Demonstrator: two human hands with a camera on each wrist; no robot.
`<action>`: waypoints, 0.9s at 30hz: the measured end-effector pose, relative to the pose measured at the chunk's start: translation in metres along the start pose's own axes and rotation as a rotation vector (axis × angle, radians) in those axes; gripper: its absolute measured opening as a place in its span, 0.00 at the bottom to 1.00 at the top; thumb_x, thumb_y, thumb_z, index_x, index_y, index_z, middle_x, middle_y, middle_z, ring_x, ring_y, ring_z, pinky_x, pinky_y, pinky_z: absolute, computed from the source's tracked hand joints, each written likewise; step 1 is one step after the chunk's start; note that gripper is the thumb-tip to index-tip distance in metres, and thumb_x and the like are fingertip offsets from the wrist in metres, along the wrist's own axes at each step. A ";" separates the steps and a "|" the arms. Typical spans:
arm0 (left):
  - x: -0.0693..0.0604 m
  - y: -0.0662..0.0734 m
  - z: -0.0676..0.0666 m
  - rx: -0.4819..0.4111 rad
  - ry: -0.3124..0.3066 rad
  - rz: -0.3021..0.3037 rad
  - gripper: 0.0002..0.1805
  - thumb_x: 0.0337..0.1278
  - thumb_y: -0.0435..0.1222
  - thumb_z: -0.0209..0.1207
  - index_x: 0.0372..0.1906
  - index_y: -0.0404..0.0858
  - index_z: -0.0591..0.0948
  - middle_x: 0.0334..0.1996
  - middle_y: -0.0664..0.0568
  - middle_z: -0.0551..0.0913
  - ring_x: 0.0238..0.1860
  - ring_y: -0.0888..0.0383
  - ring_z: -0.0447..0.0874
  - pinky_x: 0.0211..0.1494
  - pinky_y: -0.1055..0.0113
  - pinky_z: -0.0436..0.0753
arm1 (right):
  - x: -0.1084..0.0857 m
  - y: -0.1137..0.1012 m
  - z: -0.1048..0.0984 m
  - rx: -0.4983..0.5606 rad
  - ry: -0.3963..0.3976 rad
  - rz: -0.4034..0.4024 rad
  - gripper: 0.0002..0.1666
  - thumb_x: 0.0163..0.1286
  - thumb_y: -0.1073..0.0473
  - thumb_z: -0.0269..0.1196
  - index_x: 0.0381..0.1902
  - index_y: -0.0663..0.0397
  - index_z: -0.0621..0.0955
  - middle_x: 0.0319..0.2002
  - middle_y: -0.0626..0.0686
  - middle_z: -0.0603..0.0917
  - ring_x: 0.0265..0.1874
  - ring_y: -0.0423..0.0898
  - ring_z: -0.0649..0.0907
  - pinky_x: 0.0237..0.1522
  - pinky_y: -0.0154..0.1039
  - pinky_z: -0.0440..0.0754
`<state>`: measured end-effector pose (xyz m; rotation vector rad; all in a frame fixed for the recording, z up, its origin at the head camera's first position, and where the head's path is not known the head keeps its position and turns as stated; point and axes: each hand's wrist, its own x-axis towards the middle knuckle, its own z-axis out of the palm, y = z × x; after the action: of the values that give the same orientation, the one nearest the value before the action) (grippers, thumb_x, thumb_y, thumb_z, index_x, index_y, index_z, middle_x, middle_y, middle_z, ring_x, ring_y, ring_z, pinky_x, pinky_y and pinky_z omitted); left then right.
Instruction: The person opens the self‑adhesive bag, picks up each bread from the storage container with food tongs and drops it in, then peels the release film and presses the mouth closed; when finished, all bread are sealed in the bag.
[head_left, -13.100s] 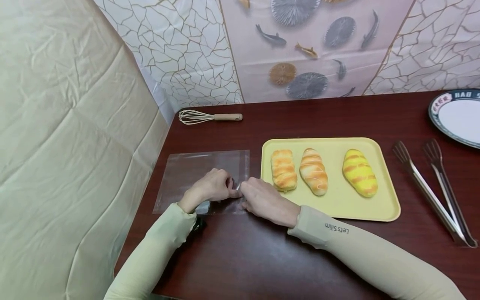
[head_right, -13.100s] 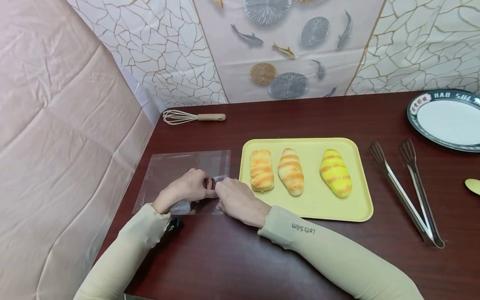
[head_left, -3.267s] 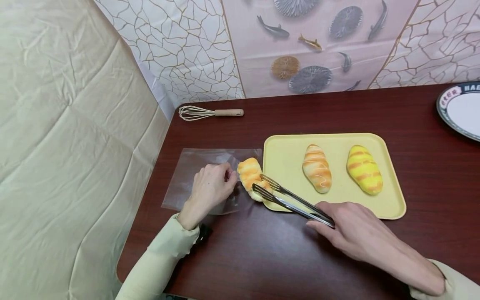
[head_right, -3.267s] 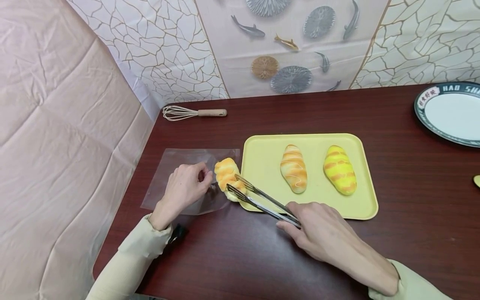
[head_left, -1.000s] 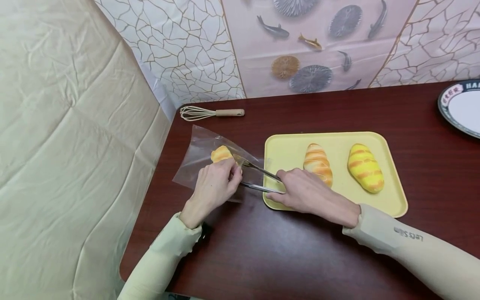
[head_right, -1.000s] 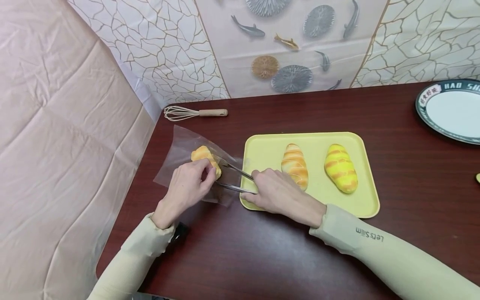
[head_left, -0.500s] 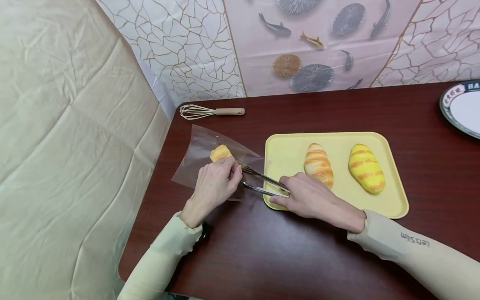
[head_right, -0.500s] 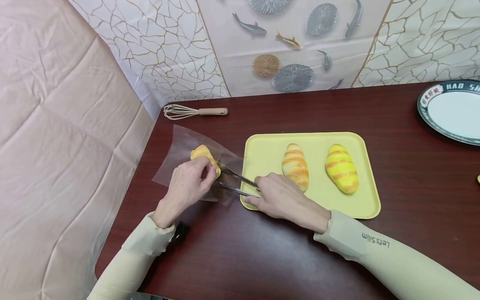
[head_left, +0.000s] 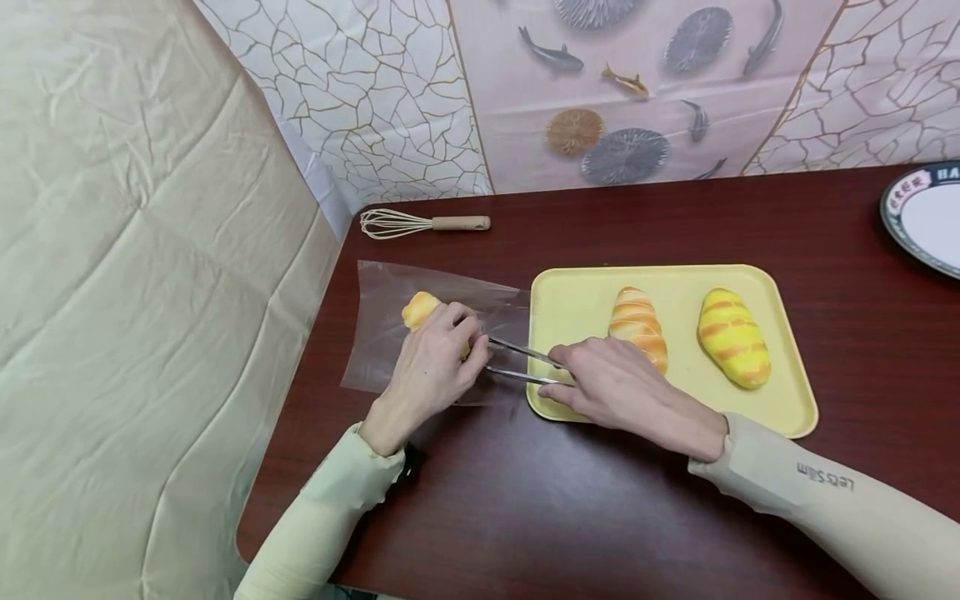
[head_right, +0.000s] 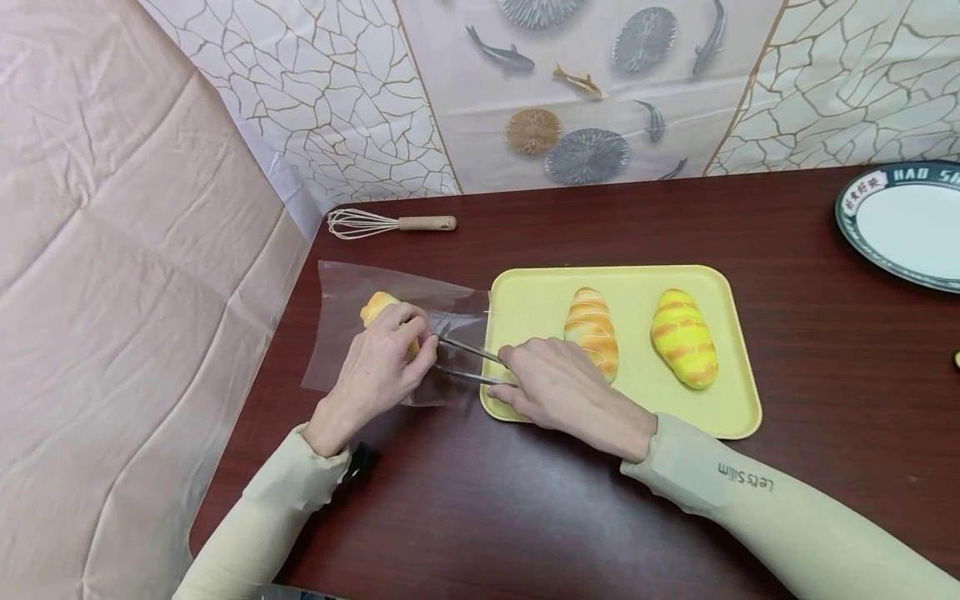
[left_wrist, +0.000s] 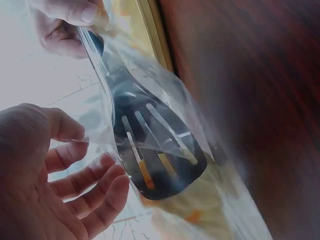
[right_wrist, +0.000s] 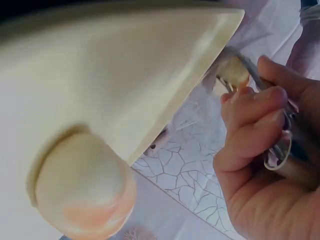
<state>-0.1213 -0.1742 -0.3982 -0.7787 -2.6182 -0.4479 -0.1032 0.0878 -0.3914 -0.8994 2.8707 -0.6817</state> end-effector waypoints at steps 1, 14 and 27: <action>0.000 0.000 0.000 -0.002 -0.003 0.007 0.07 0.68 0.34 0.63 0.32 0.40 0.84 0.43 0.49 0.88 0.42 0.51 0.84 0.38 0.56 0.87 | 0.001 -0.001 -0.001 -0.005 -0.012 -0.001 0.19 0.70 0.46 0.74 0.28 0.46 0.77 0.17 0.42 0.68 0.17 0.41 0.69 0.20 0.39 0.65; -0.001 0.002 0.002 -0.095 -0.003 0.056 0.08 0.69 0.33 0.62 0.30 0.41 0.82 0.46 0.49 0.89 0.48 0.51 0.86 0.49 0.57 0.87 | 0.020 0.001 -0.002 0.039 -0.070 0.011 0.19 0.70 0.44 0.75 0.29 0.45 0.79 0.17 0.43 0.69 0.19 0.41 0.70 0.21 0.37 0.66; -0.002 0.001 0.002 -0.102 0.029 0.032 0.07 0.69 0.33 0.63 0.32 0.40 0.83 0.45 0.49 0.89 0.48 0.51 0.86 0.50 0.57 0.87 | 0.035 -0.005 0.005 0.085 -0.130 0.127 0.22 0.66 0.38 0.77 0.33 0.47 0.83 0.19 0.44 0.72 0.22 0.44 0.73 0.24 0.38 0.67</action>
<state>-0.1198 -0.1731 -0.4003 -0.8382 -2.5691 -0.5833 -0.1287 0.0626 -0.3913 -0.7154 2.7337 -0.6992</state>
